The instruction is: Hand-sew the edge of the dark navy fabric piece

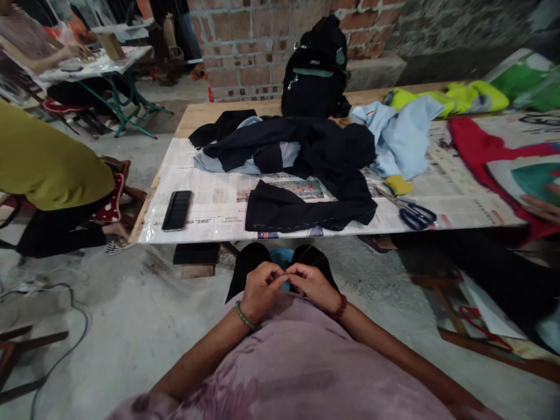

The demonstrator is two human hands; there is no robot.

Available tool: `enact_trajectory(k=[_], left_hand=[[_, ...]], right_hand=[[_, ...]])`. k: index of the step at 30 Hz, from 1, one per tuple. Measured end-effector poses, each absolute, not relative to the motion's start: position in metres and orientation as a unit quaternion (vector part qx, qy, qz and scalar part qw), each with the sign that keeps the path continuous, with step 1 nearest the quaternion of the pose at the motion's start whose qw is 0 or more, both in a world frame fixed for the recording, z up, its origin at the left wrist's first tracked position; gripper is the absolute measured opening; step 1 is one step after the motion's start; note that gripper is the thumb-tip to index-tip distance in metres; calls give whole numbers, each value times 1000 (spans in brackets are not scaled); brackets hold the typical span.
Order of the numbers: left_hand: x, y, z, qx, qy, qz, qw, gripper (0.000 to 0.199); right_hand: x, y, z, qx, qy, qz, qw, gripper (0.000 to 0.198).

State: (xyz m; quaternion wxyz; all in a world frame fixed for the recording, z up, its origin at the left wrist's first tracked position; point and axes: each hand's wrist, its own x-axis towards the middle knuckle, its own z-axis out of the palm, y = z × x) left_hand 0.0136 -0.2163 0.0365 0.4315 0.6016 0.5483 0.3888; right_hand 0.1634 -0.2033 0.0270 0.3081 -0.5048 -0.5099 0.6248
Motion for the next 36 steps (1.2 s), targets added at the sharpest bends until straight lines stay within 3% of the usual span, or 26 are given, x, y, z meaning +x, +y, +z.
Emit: enact_trajectory(k=[6, 13, 36], left_hand=[[13, -217, 37, 624, 572, 378, 376, 4], [14, -218, 38, 585, 577, 396, 410, 27], [13, -219, 35, 585, 581, 397, 403, 29]], right_hand=[[164, -204, 27, -501, -514, 625, 308, 21], [165, -206, 31, -504, -511, 624, 310, 20], [186, -205, 7, -544, -471, 621, 310, 23]])
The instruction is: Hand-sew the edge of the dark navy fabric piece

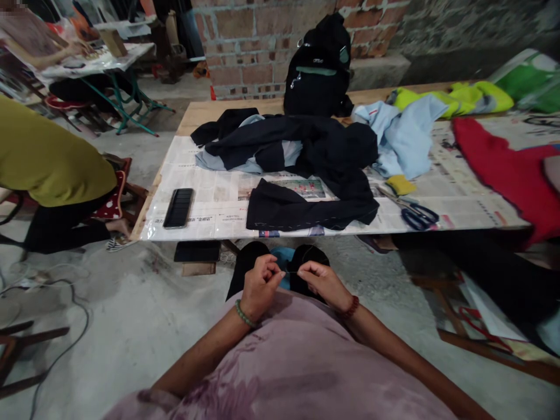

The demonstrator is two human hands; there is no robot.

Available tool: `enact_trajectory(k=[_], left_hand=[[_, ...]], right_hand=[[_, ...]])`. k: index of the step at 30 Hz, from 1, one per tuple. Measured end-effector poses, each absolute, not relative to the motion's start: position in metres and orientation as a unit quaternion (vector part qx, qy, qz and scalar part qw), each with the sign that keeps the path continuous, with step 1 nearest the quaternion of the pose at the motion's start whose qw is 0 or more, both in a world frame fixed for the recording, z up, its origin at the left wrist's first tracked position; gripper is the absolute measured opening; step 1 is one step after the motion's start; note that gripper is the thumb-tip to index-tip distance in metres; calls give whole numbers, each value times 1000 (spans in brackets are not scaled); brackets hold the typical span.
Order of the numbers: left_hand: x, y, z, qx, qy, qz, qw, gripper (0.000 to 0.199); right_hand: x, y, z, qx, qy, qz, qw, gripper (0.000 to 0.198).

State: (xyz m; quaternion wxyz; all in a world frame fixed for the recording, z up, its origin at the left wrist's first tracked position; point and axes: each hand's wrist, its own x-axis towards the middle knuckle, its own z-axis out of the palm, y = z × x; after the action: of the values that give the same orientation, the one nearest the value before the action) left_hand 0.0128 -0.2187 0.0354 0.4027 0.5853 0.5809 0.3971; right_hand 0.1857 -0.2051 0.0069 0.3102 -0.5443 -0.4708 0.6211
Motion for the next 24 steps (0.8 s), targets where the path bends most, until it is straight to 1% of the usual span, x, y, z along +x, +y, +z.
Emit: enact_trajectory(k=[6, 10, 13, 16, 18, 20, 24], left_hand=[[12, -217, 34, 574, 580, 406, 411, 25], [7, -214, 35, 571, 578, 406, 419, 21], [2, -214, 42, 568, 573, 404, 432, 21], [-9, -218, 58, 539, 576, 412, 455, 26], [-19, -221, 70, 500, 584, 426, 477, 29], [-32, -224, 81, 459, 597, 448, 482, 32], [-57, -231, 91, 411, 611, 495, 461, 32]], right_hand=[[188, -202, 12, -548, -477, 614, 307, 23], [190, -198, 23, -522, -553, 585, 283, 24], [190, -197, 30, -496, -606, 555, 280, 26], [192, -195, 36, -483, -624, 537, 297, 28], [201, -189, 39, -497, -604, 535, 319, 25], [218, -176, 41, -540, -555, 520, 362, 22], [283, -131, 37, -627, -401, 442, 500, 22]])
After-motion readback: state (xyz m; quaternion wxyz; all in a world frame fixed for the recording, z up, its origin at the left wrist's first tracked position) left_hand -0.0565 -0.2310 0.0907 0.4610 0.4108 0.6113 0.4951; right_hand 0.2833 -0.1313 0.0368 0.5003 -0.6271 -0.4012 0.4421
